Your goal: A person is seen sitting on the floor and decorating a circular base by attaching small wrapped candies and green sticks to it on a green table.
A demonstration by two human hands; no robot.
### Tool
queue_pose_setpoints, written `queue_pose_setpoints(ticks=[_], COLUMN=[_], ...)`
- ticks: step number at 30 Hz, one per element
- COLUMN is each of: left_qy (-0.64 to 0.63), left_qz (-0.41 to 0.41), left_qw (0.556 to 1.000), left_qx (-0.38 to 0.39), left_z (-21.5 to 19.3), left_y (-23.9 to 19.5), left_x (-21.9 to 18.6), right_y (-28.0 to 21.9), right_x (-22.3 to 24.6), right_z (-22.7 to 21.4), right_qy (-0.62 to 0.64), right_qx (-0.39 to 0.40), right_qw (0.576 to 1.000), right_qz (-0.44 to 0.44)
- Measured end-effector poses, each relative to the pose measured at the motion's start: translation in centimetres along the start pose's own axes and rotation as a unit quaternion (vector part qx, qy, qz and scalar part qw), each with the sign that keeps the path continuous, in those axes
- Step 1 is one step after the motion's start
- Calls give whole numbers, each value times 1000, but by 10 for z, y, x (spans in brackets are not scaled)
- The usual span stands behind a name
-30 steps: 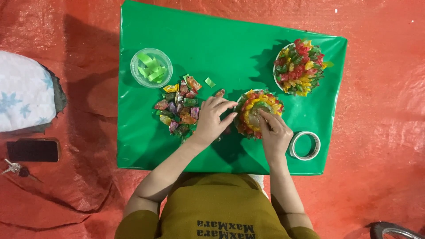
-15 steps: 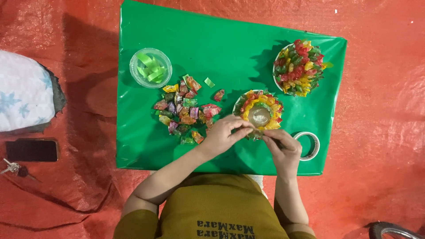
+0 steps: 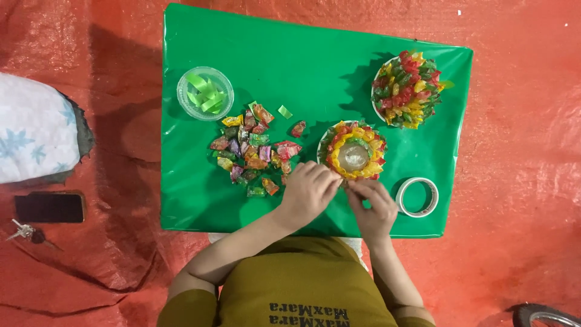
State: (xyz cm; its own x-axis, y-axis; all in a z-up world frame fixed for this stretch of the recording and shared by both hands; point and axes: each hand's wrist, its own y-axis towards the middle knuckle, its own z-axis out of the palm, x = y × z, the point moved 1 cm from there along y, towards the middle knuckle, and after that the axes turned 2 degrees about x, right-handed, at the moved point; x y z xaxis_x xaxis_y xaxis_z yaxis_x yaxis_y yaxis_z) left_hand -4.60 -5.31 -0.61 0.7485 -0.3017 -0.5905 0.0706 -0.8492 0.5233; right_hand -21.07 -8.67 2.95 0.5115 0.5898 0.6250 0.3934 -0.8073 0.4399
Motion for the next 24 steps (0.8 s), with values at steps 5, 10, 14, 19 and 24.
queue_pose_setpoints(ticks=[5, 10, 14, 19, 24], left_qy=[-165, -100, -51, -30, -37], left_qz=[-73, -60, -62, -84, -92], left_qw=[981, 991, 992, 990, 990], left_qx=[69, 68, 92, 113, 101], left_z=[-18, 2, 5, 15, 9], left_y=[17, 17, 27, 25, 31], left_x=[11, 43, 52, 53, 54], right_y=[19, 32, 33, 34, 37], right_x=[-10, -15, -18, -18, -16], right_z=[2, 7, 15, 20, 20], right_qy=[27, 51, 19, -1, -23], right_qx=[8, 18, 22, 31, 49], right_qw=[996, 990, 991, 990, 989], right_qz=[84, 128, 127, 135, 134])
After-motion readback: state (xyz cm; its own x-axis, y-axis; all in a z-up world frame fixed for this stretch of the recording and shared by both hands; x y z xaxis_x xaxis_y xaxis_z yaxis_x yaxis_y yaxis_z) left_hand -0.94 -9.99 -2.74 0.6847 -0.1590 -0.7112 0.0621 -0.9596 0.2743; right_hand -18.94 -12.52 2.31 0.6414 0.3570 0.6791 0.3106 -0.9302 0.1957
